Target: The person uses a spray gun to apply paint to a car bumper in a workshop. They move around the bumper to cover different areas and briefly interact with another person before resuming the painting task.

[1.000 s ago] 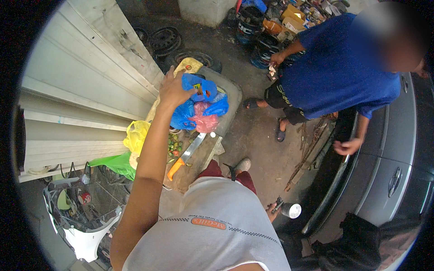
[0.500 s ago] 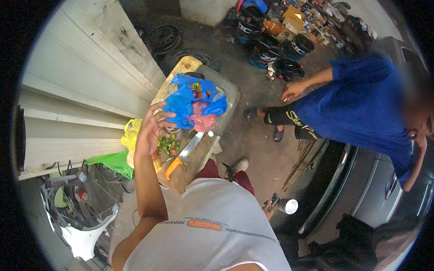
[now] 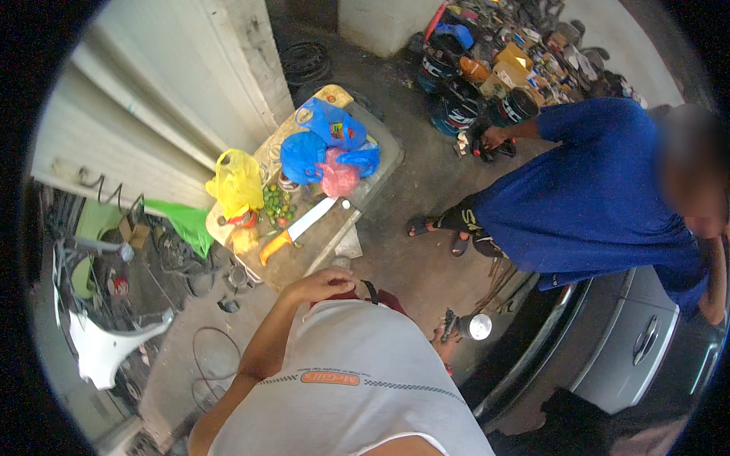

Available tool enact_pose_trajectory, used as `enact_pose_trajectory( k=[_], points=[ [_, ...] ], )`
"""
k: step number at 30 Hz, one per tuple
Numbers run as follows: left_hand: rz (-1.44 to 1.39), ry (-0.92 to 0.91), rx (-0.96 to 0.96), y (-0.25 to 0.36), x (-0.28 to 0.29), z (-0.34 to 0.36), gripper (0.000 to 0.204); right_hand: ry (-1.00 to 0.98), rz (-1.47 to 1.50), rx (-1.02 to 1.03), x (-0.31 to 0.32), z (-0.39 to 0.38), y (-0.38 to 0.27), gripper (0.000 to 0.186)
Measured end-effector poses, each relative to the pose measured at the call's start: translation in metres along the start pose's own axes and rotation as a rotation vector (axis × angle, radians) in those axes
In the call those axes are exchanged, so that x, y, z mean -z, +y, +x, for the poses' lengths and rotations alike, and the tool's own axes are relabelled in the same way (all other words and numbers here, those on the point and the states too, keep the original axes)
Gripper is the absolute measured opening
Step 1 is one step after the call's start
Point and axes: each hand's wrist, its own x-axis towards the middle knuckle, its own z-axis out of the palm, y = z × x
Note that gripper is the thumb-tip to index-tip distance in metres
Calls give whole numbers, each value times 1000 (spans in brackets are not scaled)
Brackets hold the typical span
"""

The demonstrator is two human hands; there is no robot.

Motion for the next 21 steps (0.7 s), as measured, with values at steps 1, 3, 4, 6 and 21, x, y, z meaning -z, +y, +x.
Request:
enact_pose_trajectory(
  k=[1,3,4,6,21],
  points=[
    [52,10,145,-29,-27,-3,68,-20,1,15,9,4,4,72],
    [133,14,387,-81,-78,-9,72,-64,-8,34,24,11,11,72],
    [21,130,378,-105,-100,-26,69,-82,-7,47,31,15,16,72],
    [-204,340,499,-148,-143,-62,64,-113,-17,70,47,21,26,72],
    [130,341,1133,-299,-527,-259,54,-486,-197,380,67,70,17,74]
  ],
)
